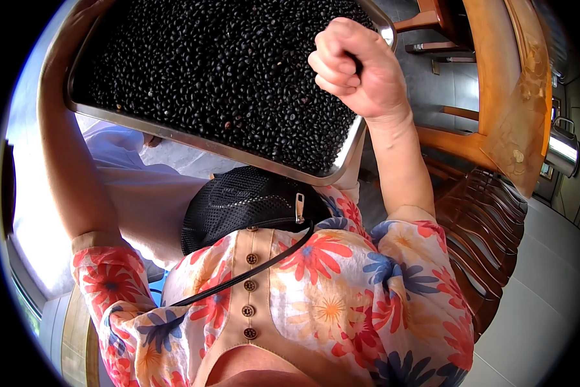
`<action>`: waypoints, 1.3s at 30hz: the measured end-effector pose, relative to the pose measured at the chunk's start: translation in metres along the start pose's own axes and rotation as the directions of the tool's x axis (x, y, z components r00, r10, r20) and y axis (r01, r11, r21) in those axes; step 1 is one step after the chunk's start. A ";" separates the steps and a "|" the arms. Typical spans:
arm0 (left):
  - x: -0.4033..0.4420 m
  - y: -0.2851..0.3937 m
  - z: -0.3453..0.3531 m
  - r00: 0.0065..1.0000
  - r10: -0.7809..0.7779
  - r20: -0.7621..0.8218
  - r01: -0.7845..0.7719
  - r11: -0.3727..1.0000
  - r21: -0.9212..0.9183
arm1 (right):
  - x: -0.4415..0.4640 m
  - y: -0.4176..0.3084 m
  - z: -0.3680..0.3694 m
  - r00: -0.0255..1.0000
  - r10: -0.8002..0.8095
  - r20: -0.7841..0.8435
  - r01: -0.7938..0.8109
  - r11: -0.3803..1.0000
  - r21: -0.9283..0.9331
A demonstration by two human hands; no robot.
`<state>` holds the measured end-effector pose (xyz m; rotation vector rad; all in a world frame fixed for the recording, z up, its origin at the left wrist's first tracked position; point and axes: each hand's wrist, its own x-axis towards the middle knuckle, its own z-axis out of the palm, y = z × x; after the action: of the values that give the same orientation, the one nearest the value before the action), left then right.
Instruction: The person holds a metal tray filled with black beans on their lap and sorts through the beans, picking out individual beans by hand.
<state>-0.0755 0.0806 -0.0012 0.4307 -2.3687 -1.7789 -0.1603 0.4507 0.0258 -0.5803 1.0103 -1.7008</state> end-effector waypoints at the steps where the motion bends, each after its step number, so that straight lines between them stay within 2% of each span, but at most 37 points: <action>1: -0.003 0.003 0.002 1.000 0.017 -0.009 -0.017 1.000 0.013 | -0.001 0.001 0.004 0.996 0.013 -0.092 -0.025 0.992 -0.127; 3: -0.004 0.004 0.003 1.000 0.017 -0.026 -0.016 1.000 0.014 | 0.000 0.006 0.010 0.958 -0.003 -0.286 -0.111 0.917 -0.384; 4: -0.002 0.003 0.003 0.999 0.000 -0.033 0.000 1.000 0.003 | 0.004 0.013 0.011 0.953 -0.136 -0.270 -0.057 0.796 -0.602; 6: -0.003 0.003 0.003 0.999 -0.006 -0.031 0.006 1.000 0.001 | 0.009 0.030 0.010 0.919 -0.366 -0.144 0.019 0.406 -0.914; 7: -0.005 0.004 0.003 1.000 0.005 -0.024 -0.005 1.000 0.009 | 0.009 0.033 0.008 0.920 -0.375 -0.112 0.022 0.337 -0.941; 10: -0.002 0.003 0.002 1.000 -0.004 -0.018 0.005 1.000 0.014 | 0.007 0.030 0.013 0.933 -0.295 -0.208 -0.130 0.262 -0.956; 11: -0.002 0.002 0.001 1.000 -0.015 -0.020 0.015 1.000 0.012 | 0.007 0.031 0.013 0.930 -0.287 -0.231 -0.156 0.262 -0.953; 14: -0.004 0.001 0.001 0.999 0.042 0.008 -0.042 0.999 -0.024 | 0.006 0.029 0.015 0.940 -0.258 -0.225 -0.198 0.127 -0.972; 20: -0.001 -0.001 0.000 1.000 0.010 0.010 -0.009 1.000 -0.020 | 0.008 0.031 0.014 0.940 -0.288 -0.183 -0.176 0.051 -0.983; 23: -0.008 0.005 0.007 0.996 0.068 -0.050 -0.067 0.998 0.009 | 0.007 0.032 0.012 0.934 -0.299 -0.196 -0.193 0.039 -0.980; 26: -0.008 0.006 0.005 0.999 0.036 -0.030 -0.036 0.999 0.012 | 0.007 0.032 0.008 0.936 -0.293 -0.194 -0.168 0.111 -0.980; 29: -0.004 0.004 0.003 0.999 -0.014 -0.041 0.013 1.000 -0.003 | 0.007 0.032 0.004 0.926 -0.328 -0.189 -0.069 0.343 -0.937; 30: -0.004 0.004 0.003 0.999 -0.018 -0.038 0.017 1.000 -0.007 | 0.006 0.029 0.007 0.922 -0.290 -0.255 -0.094 0.472 -0.877; 32: -0.004 0.003 0.003 0.999 -0.025 -0.033 0.025 1.000 -0.016 | 0.004 0.017 0.016 0.911 -0.188 -0.367 -0.139 0.697 -0.704; 33: -0.003 0.003 0.003 0.999 -0.019 -0.030 0.019 1.000 -0.012 | 0.002 0.012 0.012 0.944 -0.101 -0.314 -0.094 0.829 -0.551; 34: -0.003 0.003 0.003 1.000 -0.013 -0.027 0.013 1.000 -0.008 | 0.001 0.010 0.007 0.963 -0.080 -0.258 -0.036 0.908 -0.417; 36: -0.005 0.005 0.004 0.999 0.005 -0.034 -0.004 1.000 0.003 | 0.000 0.007 -0.002 0.989 -0.067 -0.135 0.052 0.992 -0.111; 39: -0.010 0.011 0.008 0.999 0.011 -0.052 -0.010 1.000 0.015 | 0.002 0.005 -0.007 0.998 -0.058 -0.019 0.060 0.994 0.094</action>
<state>-0.0695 0.0943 0.0076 0.4595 -2.3457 -1.7252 -0.1639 0.4509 0.0180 -0.5402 0.9265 -1.7980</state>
